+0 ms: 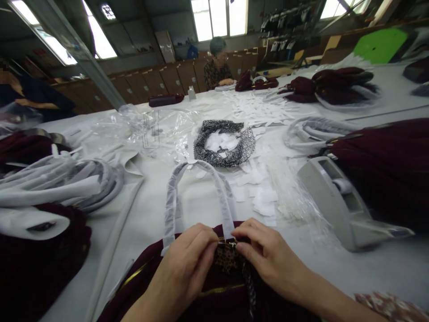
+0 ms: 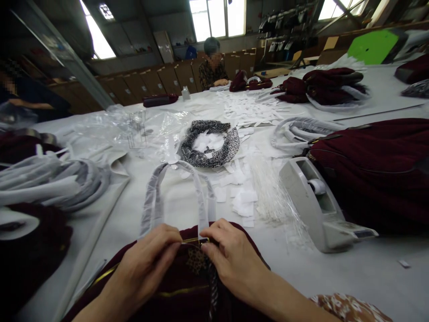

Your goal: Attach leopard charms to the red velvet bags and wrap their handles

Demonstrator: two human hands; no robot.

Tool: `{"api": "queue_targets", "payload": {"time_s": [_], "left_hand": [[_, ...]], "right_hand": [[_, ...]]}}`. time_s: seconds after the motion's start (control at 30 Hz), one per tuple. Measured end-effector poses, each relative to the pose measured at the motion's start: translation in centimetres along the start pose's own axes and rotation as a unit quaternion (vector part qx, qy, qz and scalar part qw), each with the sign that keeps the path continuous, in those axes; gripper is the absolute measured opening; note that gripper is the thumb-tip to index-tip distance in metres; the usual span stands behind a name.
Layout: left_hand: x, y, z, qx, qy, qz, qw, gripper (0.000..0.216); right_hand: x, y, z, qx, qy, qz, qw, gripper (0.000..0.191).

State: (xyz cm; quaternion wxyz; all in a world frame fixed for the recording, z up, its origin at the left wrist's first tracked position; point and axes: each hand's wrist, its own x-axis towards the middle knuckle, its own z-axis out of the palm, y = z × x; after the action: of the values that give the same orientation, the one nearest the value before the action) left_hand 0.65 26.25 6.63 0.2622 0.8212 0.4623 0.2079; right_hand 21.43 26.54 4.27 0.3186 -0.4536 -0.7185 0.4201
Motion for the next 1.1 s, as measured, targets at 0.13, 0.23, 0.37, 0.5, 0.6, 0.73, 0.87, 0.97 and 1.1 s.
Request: {"api": "queue_targets", "payload": {"time_s": [0.13, 0.23, 0.37, 0.5, 0.6, 0.73, 0.87, 0.97, 1.1], "left_hand": [[1.0, 1.1, 0.3, -0.098, 0.028, -0.076, 0.992, 0.014], [1.2, 1.0, 1.6, -0.158, 0.050, -0.151, 0.974, 0.012], [0.4, 0.0, 4.2, -0.186, 0.035, -0.219, 0.957, 0.020], [0.1, -0.4, 4.6, -0.263, -0.002, -0.272, 0.925, 0.019], [0.3, 0.1, 3.6, -0.387, -0.023, -0.325, 0.863, 0.031], [-0.8, 0.5, 3.6, -0.462, -0.064, -0.365, 0.806, 0.038], [-2.2, 0.2, 5.0, -0.366, -0.061, -0.369, 0.852, 0.025], [-2.2, 0.0, 5.3, -0.274, -0.057, -0.345, 0.896, 0.015], [-1.2, -0.1, 5.0, -0.271, -0.038, -0.341, 0.899, 0.027]], "right_hand": [[0.6, -0.1, 1.0, 0.080, -0.037, 0.021, 0.996, 0.010], [0.4, 0.4, 1.6, 0.149, -0.032, 0.104, 0.983, 0.013], [0.0, 1.4, 1.9, 0.279, -0.005, 0.173, 0.945, 0.019], [0.3, 1.7, 2.0, 0.347, 0.052, 0.208, 0.913, 0.025], [0.6, 1.5, 1.7, 0.347, 0.085, 0.201, 0.912, 0.027], [0.3, 1.0, 1.3, 0.277, 0.061, 0.200, 0.938, 0.023], [-1.0, 0.8, 1.4, 0.087, 0.036, 0.168, 0.981, 0.016], [-1.6, 1.0, 1.4, -0.070, 0.051, 0.114, 0.990, 0.017], [-1.8, 1.5, 1.0, -0.147, 0.046, 0.084, 0.985, 0.022]]}}
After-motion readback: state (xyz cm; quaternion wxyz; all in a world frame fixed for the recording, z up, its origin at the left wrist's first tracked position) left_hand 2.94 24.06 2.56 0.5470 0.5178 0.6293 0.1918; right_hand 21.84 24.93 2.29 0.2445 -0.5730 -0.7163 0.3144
